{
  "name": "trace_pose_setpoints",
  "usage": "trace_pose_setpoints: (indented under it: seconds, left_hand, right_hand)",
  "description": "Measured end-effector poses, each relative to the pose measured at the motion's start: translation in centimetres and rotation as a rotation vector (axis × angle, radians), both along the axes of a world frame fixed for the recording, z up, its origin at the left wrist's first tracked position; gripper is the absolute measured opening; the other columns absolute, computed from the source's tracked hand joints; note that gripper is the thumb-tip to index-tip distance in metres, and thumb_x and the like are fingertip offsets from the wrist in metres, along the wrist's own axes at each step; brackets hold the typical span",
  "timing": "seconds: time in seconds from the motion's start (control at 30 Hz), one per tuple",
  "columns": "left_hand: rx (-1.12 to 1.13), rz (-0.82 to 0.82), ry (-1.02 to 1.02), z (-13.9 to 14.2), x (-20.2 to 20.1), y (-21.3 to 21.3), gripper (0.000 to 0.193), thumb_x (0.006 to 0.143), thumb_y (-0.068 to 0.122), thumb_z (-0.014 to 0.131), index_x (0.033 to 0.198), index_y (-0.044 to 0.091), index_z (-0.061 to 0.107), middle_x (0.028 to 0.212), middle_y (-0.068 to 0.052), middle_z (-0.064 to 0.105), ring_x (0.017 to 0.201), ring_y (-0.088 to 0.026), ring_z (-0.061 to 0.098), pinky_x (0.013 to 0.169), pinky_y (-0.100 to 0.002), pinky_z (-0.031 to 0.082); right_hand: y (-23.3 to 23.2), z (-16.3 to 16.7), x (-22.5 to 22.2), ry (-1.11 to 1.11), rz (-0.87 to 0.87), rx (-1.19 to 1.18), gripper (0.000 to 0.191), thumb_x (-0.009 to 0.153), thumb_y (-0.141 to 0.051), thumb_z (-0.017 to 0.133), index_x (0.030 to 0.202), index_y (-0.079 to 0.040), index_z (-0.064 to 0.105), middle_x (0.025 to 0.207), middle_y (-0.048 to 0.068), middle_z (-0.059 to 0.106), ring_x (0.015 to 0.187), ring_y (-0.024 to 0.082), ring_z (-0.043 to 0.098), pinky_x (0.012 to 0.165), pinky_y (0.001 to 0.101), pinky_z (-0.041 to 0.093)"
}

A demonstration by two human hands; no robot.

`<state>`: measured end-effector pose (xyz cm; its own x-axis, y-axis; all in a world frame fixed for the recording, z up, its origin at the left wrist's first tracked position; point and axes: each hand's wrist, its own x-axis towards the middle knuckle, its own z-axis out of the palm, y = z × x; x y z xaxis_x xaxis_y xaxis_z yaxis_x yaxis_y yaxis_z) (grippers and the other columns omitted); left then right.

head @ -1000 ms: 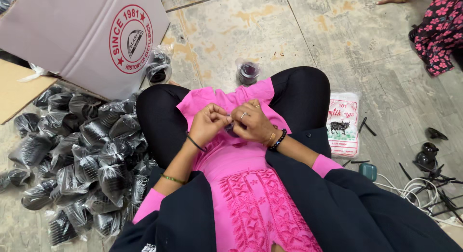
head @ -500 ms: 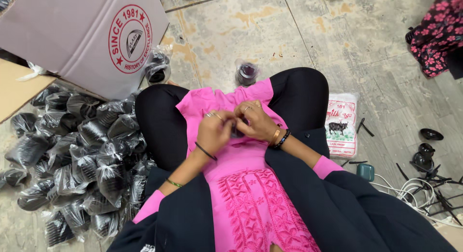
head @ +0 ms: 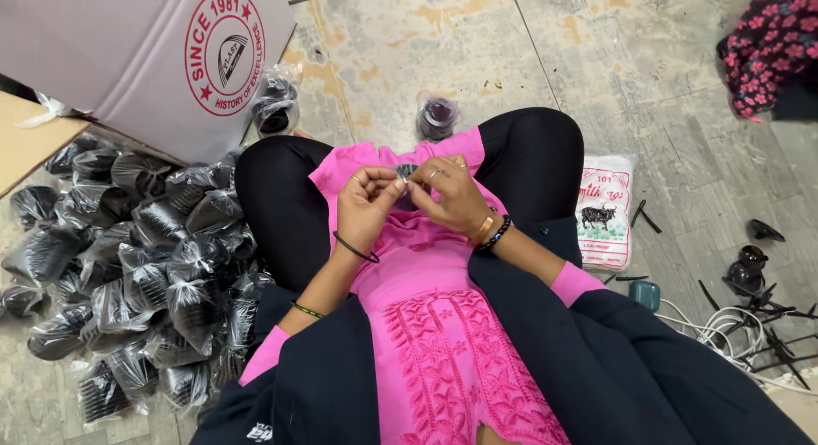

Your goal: The person sits on the floor and wraps clear plastic bags around black hair brushes, twisting the bag ends closed. The wrapped brushes are placed into a large cardboard box beside them, and additional wrapped brushes are picked up from the floor.

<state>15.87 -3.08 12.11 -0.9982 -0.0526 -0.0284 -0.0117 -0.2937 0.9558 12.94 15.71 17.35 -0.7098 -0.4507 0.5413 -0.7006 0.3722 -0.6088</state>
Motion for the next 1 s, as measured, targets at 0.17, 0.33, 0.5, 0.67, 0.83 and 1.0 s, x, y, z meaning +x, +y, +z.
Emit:
trace_pose_setpoints:
  seconds: [0.17, 0.33, 0.5, 0.67, 0.83, 1.0]
  left_hand:
    - [-0.856, 0.284, 0.453, 4.2, 1.5, -0.9, 0.011, 0.088, 0.001, 0.078, 0.097, 0.005, 0.074, 0.089, -0.006, 0.072, 0.078, -0.016, 0.067, 0.071, -0.03, 0.054]
    - [-0.933, 0.477, 0.401, 7.6, 2.2, -5.9, 0.009, 0.091, 0.002, 0.077, 0.098, 0.006, 0.074, 0.09, -0.008, 0.07, 0.076, -0.019, 0.065, 0.069, -0.031, 0.052]
    - [-1.163, 0.937, 0.333, 11.9, 5.2, -17.9, 0.005, 0.11, 0.003, 0.076, 0.113, 0.003, 0.072, 0.108, -0.009, 0.07, 0.094, -0.019, 0.065, 0.085, -0.032, 0.054]
    - [-1.707, 1.135, 0.327, 12.0, 4.1, -23.5, 0.032, 0.086, -0.002, 0.072, 0.117, -0.011, 0.066, 0.127, -0.032, 0.06, 0.118, -0.044, 0.055, 0.104, -0.048, 0.046]
    - [-0.938, 0.643, -0.223, 3.6, -5.4, -26.6, 0.025, 0.09, 0.016, 0.073, 0.113, 0.008, 0.072, 0.11, -0.007, 0.07, 0.102, -0.026, 0.07, 0.094, -0.038, 0.055]
    - [-1.209, 0.002, -0.398, -8.3, -22.8, -30.1, 0.046, 0.081, 0.014, 0.069, 0.125, -0.002, 0.067, 0.125, -0.028, 0.067, 0.123, -0.041, 0.062, 0.105, -0.044, 0.048]
  right_hand:
    - [-0.9, -0.2, -1.3, 0.158, -0.129, -0.015, 0.011, 0.082, -0.005, 0.07, 0.086, -0.006, 0.06, 0.082, 0.008, 0.058, 0.079, 0.03, 0.057, 0.079, 0.0416, 0.038]
    - [-3.9, -1.0, -2.2, -0.022, 0.085, -0.092, 0.005, 0.09, -0.009, 0.07, 0.093, -0.006, 0.066, 0.085, 0.007, 0.064, 0.081, 0.024, 0.063, 0.08, 0.0389, 0.045]
    - [-6.8, -4.0, -7.7, -0.216, 0.185, -0.048, 0.015, 0.094, -0.014, 0.069, 0.103, -0.002, 0.069, 0.09, 0.011, 0.069, 0.081, 0.022, 0.07, 0.074, 0.0346, 0.056]
    - [-10.9, -10.1, -15.6, -0.377, 0.172, 0.166, 0.025, 0.091, -0.018, 0.068, 0.109, -0.001, 0.067, 0.089, 0.012, 0.071, 0.08, 0.024, 0.072, 0.075, 0.036, 0.058]
    - [-19.0, -15.0, -24.0, -0.488, 0.131, 0.244, 0.046, 0.084, -0.022, 0.075, 0.122, -0.001, 0.061, 0.105, 0.019, 0.068, 0.091, 0.031, 0.07, 0.081, 0.04, 0.057]
    - [-29.6, -16.8, -30.0, -0.401, 0.163, 0.314, 0.076, 0.075, -0.027, 0.083, 0.141, -0.009, 0.05, 0.132, 0.027, 0.053, 0.112, 0.044, 0.06, 0.098, 0.0465, 0.051]
